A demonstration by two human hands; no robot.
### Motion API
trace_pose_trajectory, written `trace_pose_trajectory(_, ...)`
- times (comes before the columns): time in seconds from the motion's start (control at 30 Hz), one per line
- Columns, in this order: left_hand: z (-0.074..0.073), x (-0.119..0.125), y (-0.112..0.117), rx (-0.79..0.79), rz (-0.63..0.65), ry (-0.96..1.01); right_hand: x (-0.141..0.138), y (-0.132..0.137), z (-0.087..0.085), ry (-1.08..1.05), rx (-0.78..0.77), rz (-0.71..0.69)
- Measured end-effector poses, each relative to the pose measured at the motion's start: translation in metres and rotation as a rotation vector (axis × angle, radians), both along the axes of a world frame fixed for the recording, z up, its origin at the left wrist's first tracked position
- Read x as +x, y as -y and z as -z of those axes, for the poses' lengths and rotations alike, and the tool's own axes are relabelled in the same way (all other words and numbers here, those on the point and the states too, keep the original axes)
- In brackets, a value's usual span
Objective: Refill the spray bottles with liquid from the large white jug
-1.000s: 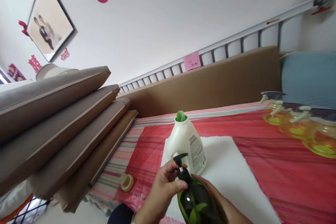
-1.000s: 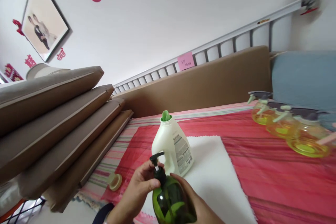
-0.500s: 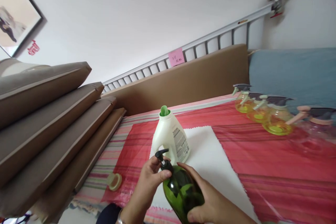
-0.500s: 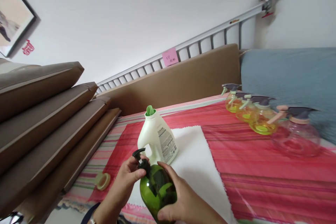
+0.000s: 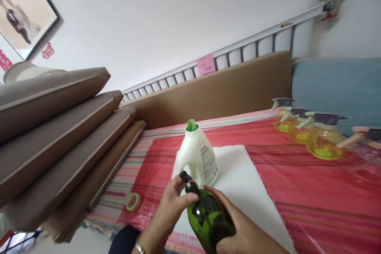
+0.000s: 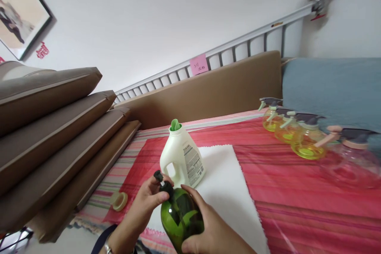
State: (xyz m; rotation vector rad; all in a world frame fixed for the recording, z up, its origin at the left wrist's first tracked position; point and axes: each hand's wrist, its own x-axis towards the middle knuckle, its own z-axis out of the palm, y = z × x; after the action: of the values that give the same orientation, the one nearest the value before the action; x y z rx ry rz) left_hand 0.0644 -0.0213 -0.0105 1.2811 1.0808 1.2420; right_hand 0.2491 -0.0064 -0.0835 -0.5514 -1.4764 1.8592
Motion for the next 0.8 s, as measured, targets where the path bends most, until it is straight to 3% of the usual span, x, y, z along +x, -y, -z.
trace_pose_trajectory(0.17,-0.002,-0.006,0.002,-0.045,0.131,0.007,0.000,0.000,-0.001,-0.073,-0.001,-0.021)
trace_pose_trajectory(0.37,-0.002,-0.004,-0.001,0.042,-0.054,-0.102,-0.001,0.002,-0.007,-0.011,-0.003,0.025)
trace_pose_trajectory(0.57,-0.009,-0.004,0.004,-0.094,0.104,0.011,-0.003,-0.001,0.008,-0.110,0.016,0.020)
trace_pose_trajectory(0.73,-0.001,0.000,-0.001,0.038,-0.091,-0.114,-0.005,-0.001,0.016,-0.107,0.056,0.054)
trace_pose_trajectory(0.8,0.000,0.001,-0.002,0.056,-0.086,-0.116,-0.008,0.001,0.014,-0.071,0.056,0.089)
